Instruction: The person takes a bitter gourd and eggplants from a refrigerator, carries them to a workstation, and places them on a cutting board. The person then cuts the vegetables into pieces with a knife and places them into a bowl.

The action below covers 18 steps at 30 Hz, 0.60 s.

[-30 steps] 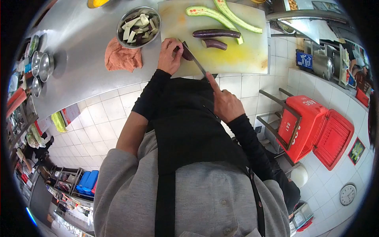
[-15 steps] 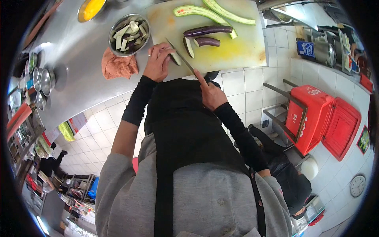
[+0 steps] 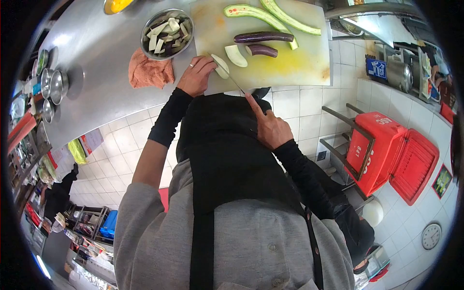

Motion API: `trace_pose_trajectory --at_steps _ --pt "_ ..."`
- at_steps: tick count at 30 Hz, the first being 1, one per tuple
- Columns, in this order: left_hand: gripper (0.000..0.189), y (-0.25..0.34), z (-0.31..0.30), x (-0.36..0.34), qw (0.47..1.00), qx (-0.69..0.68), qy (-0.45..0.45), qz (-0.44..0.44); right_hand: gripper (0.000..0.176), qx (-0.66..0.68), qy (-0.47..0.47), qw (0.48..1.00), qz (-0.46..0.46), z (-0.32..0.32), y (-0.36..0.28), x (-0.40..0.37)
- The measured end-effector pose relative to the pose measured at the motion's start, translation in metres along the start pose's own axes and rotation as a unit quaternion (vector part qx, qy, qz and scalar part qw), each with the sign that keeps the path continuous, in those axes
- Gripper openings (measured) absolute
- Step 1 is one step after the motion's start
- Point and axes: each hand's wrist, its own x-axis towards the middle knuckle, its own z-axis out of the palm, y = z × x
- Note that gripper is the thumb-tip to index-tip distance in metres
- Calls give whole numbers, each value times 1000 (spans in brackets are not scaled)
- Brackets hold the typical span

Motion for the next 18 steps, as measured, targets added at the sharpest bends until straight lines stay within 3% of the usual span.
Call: trace_pose_trajectory --at_steps 8,13,18 --pt "44 12 -12 -14 997 51 21 -47 94 31 31 999 -2 55 10 35" --pt "41 16 -21 -6 994 21 69 -78 95 42 67 997 9 18 8 14" --pt "27 21 -13 40 1000 -18 5 3 86 10 85 995 53 13 16 14"
